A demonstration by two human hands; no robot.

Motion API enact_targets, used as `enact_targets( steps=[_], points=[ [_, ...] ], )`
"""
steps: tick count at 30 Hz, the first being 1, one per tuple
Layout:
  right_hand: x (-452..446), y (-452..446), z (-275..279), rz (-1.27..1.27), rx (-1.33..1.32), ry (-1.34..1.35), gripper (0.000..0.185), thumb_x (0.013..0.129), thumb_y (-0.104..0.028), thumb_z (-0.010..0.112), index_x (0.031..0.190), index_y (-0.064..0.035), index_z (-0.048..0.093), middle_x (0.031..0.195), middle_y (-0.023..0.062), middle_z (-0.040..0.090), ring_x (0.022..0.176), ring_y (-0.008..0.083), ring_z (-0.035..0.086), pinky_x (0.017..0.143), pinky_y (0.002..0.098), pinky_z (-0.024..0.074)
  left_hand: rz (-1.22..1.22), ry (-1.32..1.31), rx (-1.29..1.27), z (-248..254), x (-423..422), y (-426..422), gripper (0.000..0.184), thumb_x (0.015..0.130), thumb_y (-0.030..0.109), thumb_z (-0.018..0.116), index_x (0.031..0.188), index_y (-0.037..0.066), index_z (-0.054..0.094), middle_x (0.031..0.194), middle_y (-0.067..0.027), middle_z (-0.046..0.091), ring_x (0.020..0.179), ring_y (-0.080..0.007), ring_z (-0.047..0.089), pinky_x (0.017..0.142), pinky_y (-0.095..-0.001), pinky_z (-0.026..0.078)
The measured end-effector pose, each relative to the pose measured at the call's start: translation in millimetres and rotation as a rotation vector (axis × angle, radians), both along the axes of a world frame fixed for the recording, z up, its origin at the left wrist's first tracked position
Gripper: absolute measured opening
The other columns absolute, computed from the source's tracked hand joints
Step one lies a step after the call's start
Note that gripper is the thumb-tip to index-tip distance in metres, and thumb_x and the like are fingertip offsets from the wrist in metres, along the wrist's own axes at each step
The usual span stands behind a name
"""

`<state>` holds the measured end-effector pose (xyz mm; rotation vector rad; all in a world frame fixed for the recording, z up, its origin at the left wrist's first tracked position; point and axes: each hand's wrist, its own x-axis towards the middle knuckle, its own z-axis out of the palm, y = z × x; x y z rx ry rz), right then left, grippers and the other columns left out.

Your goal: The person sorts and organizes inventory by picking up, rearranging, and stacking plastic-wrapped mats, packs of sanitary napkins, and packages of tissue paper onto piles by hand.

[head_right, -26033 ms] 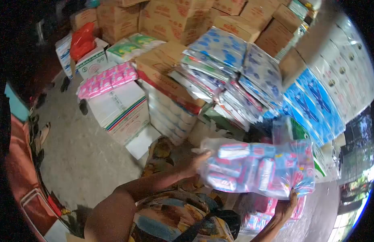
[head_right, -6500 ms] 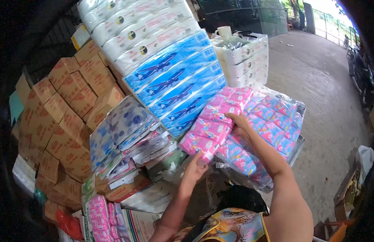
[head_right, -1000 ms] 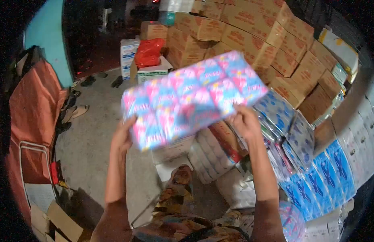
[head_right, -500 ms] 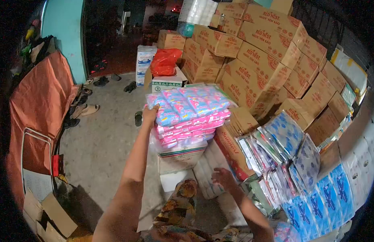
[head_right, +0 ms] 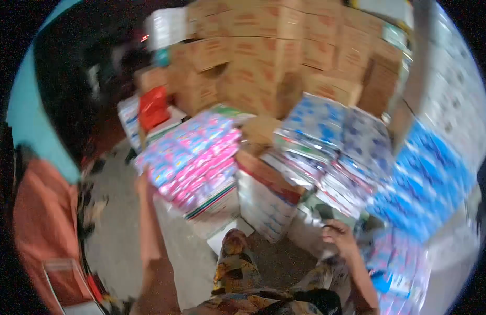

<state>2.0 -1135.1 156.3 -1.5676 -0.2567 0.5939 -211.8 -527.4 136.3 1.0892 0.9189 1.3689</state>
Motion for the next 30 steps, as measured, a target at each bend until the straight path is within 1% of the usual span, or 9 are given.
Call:
enact_targets(
  steps=[2, 5, 6, 7, 9, 13, 19, 23, 30],
  points=[
    [4.9, -63.8, -43.1, -0.185, 0.158, -0.01, 0.031, 0.074, 0.003, 0.051, 0.104, -0.0006, 0.051, 0.087, 0.0086, 0.056, 0.08, 0.0211, 0.056, 0.068, 0.0314, 0.0483, 0.242, -0.159, 0.06, 3.9, 4.4, -22.7, 0.043, 0.077, 0.023, 0.057, 0.105, -0.008, 0.046, 0.097, -0.0168, 0.054, 0.079, -0.0231, 0.053, 0.068, -0.0361, 0.044],
    [-22.0, -143.4, -79.3, -0.695, -0.091, -0.284, 0.027, 0.076, -0.007, 0.055, 0.103, -0.0012, 0.052, 0.092, 0.0089, 0.058, 0.086, 0.0186, 0.055, 0.076, 0.03, 0.0445, 0.564, 0.178, 0.465, 3.4, -4.2, -69.6, 0.034, 0.082, 0.02, 0.052, 0.098, -0.009, 0.044, 0.09, -0.0172, 0.051, 0.073, -0.0204, 0.048, 0.067, -0.035, 0.041],
    [-30.7, -190.9, -106.8, -0.696, -0.614, -0.647, 0.023, 0.079, -0.012, 0.053, 0.098, 0.0004, 0.054, 0.087, 0.0077, 0.06, 0.081, 0.0162, 0.056, 0.07, 0.0286, 0.0448, 0.342, 0.072, 0.398, 6.3, -0.2, -93.0, 0.037, 0.082, 0.021, 0.053, 0.104, -0.007, 0.043, 0.091, -0.0164, 0.051, 0.078, -0.022, 0.048, 0.069, -0.0368, 0.041],
    [-50.7, -207.1, -111.8, -0.918, -0.56, -0.63, 0.02, 0.078, -0.013, 0.053, 0.091, 0.0015, 0.057, 0.083, 0.0093, 0.06, 0.079, 0.0151, 0.056, 0.069, 0.0278, 0.0438, 0.382, 0.058, 0.406, -12.9, 9.7, -100.7, 0.044, 0.082, 0.023, 0.054, 0.112, -0.005, 0.039, 0.1, -0.0161, 0.05, 0.087, -0.0235, 0.049, 0.072, -0.0381, 0.041],
    [-91.2, -207.3, -77.6, -1.031, -1.074, -0.174, 0.025, 0.075, -0.013, 0.052, 0.093, 0.0041, 0.055, 0.087, 0.0169, 0.06, 0.086, 0.0185, 0.056, 0.074, 0.0287, 0.0431, 0.125, -0.059, 0.19, -64.6, 46.7, -86.1, 0.046, 0.083, 0.023, 0.053, 0.117, -0.002, 0.035, 0.111, -0.0162, 0.047, 0.098, -0.0235, 0.048, 0.076, -0.0352, 0.041],
    [-173.4, -187.4, -142.1, -1.72, -0.925, -0.269, 0.045, 0.072, -0.025, 0.056, 0.104, 0.0059, 0.052, 0.101, 0.0215, 0.057, 0.095, 0.0286, 0.055, 0.08, 0.0337, 0.0413, -0.628, 0.001, 0.064, -113.3, 128.7, -107.6, 0.031, 0.084, 0.019, 0.051, 0.111, 0.005, 0.046, 0.095, -0.0089, 0.055, 0.092, -0.0166, 0.05, 0.065, -0.0275, 0.04],
    [-218.5, -184.6, -226.8, -1.967, -1.003, -0.149, 0.053, 0.069, -0.025, 0.062, 0.106, 0.0082, 0.048, 0.101, 0.0226, 0.055, 0.089, 0.0287, 0.056, 0.076, 0.0344, 0.0423, -1.244, 0.169, -0.058, -135.3, 205.5, -189.6, 0.032, 0.08, 0.023, 0.057, 0.107, 0.008, 0.048, 0.089, -0.0031, 0.054, 0.08, -0.0127, 0.051, 0.062, -0.0242, 0.035],
    [-221.5, -155.3, -197.9, -1.968, -0.203, 0.037, 0.032, 0.07, -0.017, 0.063, 0.092, 0.0035, 0.055, 0.082, 0.011, 0.059, 0.076, 0.0178, 0.057, 0.068, 0.0303, 0.044, -1.434, 0.277, -0.019, -138.6, 211.7, -243.8, 0.023, 0.081, 0.02, 0.056, 0.1, 0.008, 0.049, 0.086, -0.0018, 0.053, 0.075, -0.0125, 0.051, 0.061, -0.0234, 0.035],
    [-229.1, -172.0, -183.4, -1.591, 0.699, 0.146, 0.041, 0.08, -0.029, 0.055, 0.106, 0.0015, 0.049, 0.096, 0.0111, 0.059, 0.083, 0.0206, 0.059, 0.075, 0.037, 0.0485, -1.676, 0.367, -0.261, -156.8, 205.0, -276.3, 0.021, 0.083, 0.019, 0.054, 0.101, 0.01, 0.049, 0.088, -0.0021, 0.057, 0.077, -0.0131, 0.056, 0.062, -0.0224, 0.04]
  ],
)
